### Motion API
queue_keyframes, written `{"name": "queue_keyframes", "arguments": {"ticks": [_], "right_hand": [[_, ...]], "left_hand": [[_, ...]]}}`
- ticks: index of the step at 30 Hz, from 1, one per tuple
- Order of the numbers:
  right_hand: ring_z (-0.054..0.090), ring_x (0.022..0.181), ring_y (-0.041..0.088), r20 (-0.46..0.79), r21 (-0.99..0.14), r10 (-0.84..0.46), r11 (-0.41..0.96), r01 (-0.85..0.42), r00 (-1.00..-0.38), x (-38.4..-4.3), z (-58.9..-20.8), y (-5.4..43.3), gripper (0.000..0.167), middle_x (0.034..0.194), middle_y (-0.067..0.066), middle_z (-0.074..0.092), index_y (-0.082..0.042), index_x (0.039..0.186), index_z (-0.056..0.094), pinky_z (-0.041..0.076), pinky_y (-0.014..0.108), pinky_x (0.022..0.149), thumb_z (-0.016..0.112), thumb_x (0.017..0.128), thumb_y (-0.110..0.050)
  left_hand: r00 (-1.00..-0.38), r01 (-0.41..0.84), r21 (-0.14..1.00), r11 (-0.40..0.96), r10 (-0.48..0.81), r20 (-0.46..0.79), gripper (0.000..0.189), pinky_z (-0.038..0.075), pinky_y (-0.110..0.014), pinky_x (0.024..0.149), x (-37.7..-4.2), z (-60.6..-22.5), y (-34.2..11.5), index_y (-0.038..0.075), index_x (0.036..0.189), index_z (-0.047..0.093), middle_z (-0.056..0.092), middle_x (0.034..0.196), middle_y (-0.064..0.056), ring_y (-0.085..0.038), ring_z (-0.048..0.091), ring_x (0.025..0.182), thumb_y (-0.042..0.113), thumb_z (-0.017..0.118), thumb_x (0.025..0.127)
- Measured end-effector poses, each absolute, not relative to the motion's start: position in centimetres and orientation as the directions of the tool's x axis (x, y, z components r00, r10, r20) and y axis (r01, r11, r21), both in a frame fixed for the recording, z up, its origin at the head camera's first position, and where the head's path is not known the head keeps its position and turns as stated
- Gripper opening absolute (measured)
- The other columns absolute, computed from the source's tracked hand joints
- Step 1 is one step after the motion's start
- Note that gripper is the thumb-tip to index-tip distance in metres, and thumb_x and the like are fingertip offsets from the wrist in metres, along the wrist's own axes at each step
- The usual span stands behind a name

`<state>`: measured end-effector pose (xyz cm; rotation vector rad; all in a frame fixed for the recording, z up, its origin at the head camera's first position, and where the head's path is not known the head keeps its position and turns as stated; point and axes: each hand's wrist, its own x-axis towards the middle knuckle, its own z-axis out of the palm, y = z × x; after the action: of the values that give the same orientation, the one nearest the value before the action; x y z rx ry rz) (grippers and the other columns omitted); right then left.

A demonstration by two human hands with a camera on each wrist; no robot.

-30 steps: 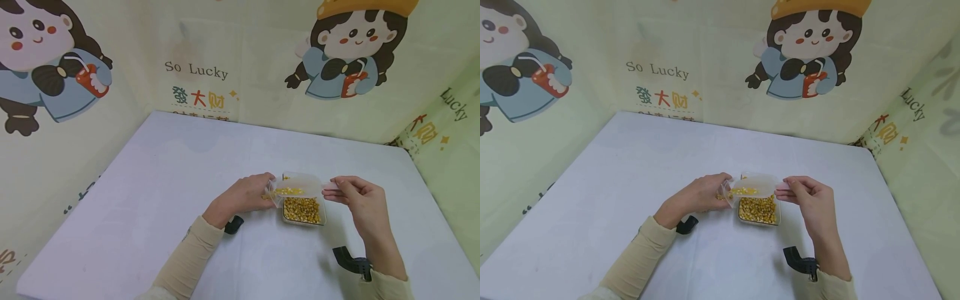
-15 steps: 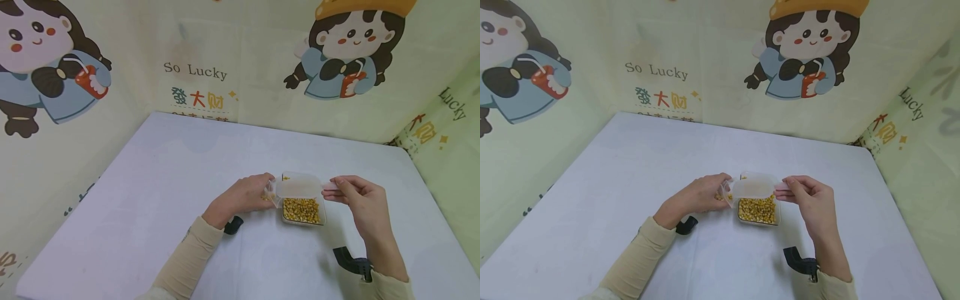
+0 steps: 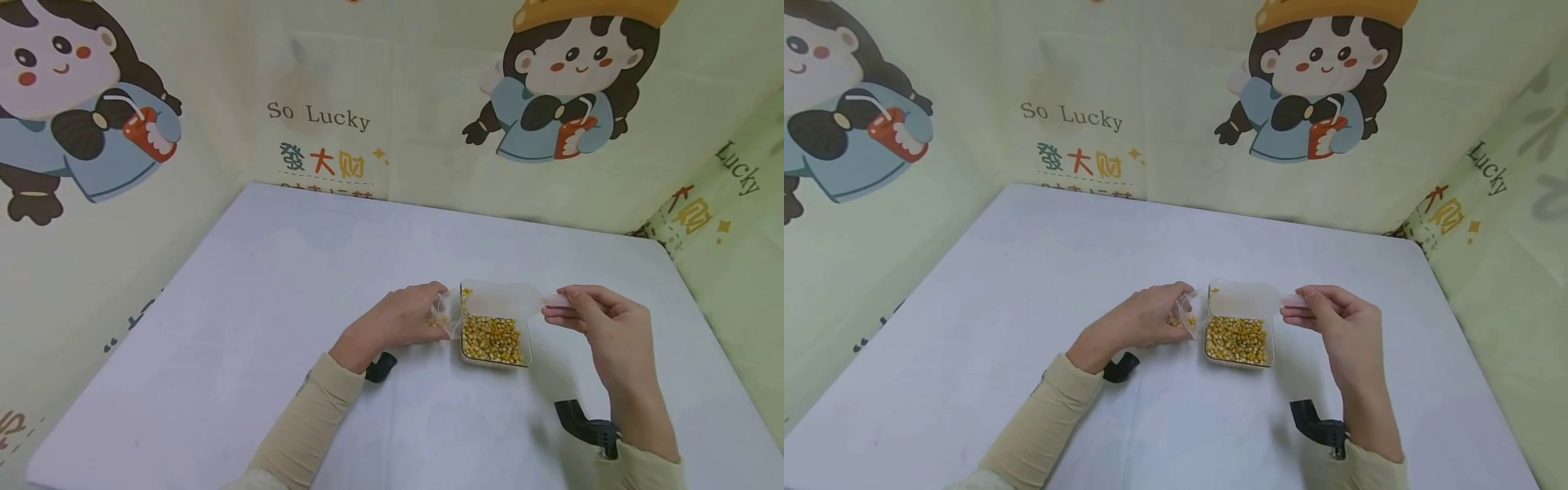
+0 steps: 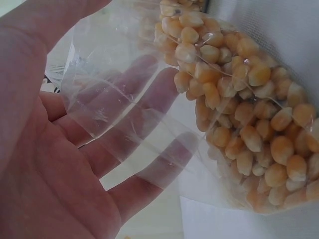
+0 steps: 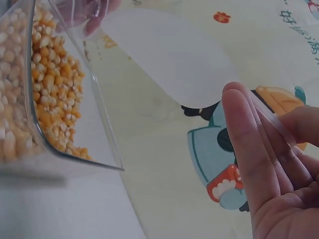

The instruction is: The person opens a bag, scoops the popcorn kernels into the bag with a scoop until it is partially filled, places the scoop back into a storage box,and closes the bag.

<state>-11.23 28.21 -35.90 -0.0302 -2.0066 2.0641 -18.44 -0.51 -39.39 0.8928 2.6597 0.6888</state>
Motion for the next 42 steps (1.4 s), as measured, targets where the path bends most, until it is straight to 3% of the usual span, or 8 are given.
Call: {"name": "queue_keyframes", "arguments": {"ticks": [9,14,25,36,42], "right_hand": [[0.076,0.074,0.02,0.154,-0.987,0.211,-0.001,-0.158,-0.965,-11.2,-36.0,29.0,0.025,0.088,0.006,0.077,0.011,0.103,0.066,0.059,0.034,0.067,0.066,0.094,-0.012],[0.076,0.073,0.02,0.125,-0.992,0.216,0.029,-0.122,-0.968,-11.1,-35.9,29.4,0.019,0.088,0.006,0.077,0.004,0.101,0.07,0.059,0.033,0.067,0.067,0.094,-0.013],[0.075,0.069,0.016,0.087,-0.976,0.217,0.215,-0.04,-0.972,-11.1,-35.7,29.7,0.02,0.081,-0.001,0.077,-0.003,0.102,0.069,0.058,0.025,0.066,0.068,0.094,-0.021],[0.075,0.074,0.011,0.084,-0.854,0.212,0.519,0.039,-0.974,-11.1,-34.7,29.9,0.038,0.083,-0.013,0.076,0.003,0.113,0.064,0.058,0.022,0.07,0.06,0.099,-0.031],[0.074,0.074,0.007,0.075,-0.806,0.2,0.589,0.059,-0.977,-11.0,-34.3,30.2,0.039,0.082,-0.017,0.074,0.005,0.116,0.063,0.056,0.015,0.069,0.057,0.101,-0.031]], "left_hand": [[-0.782,0.502,0.501,0.705,0.618,-0.085,0.075,0.051,-0.025,0.077,-18.4,-39.4,-0.5,0.011,0.144,0.044,0.064,0.117,0.003,-0.008,0.057,0.087,0.044,0.077,0.085],[-0.778,0.507,0.509,0.695,0.623,-0.076,0.074,0.05,-0.024,0.077,-18.6,-39.4,-0.4,0.011,0.144,0.044,0.064,0.118,0.004,-0.008,0.058,0.088,0.043,0.077,0.085],[-0.783,0.491,0.508,0.707,0.615,-0.098,0.074,0.05,-0.025,0.079,-18.7,-39.4,-0.4,0.012,0.145,0.044,0.064,0.119,0.004,-0.009,0.057,0.091,0.043,0.076,0.085],[-0.787,0.476,0.516,0.712,0.607,-0.111,0.075,0.049,-0.024,0.078,-18.6,-39.4,-0.5,0.013,0.145,0.044,0.064,0.12,0.004,-0.009,0.057,0.09,0.043,0.077,0.085],[-0.785,0.482,0.519,0.706,0.611,-0.102,0.074,0.049,-0.023,0.077,-18.6,-39.5,-0.5,0.012,0.144,0.045,0.064,0.119,0.004,-0.008,0.057,0.089,0.043,0.077,0.085]]}}
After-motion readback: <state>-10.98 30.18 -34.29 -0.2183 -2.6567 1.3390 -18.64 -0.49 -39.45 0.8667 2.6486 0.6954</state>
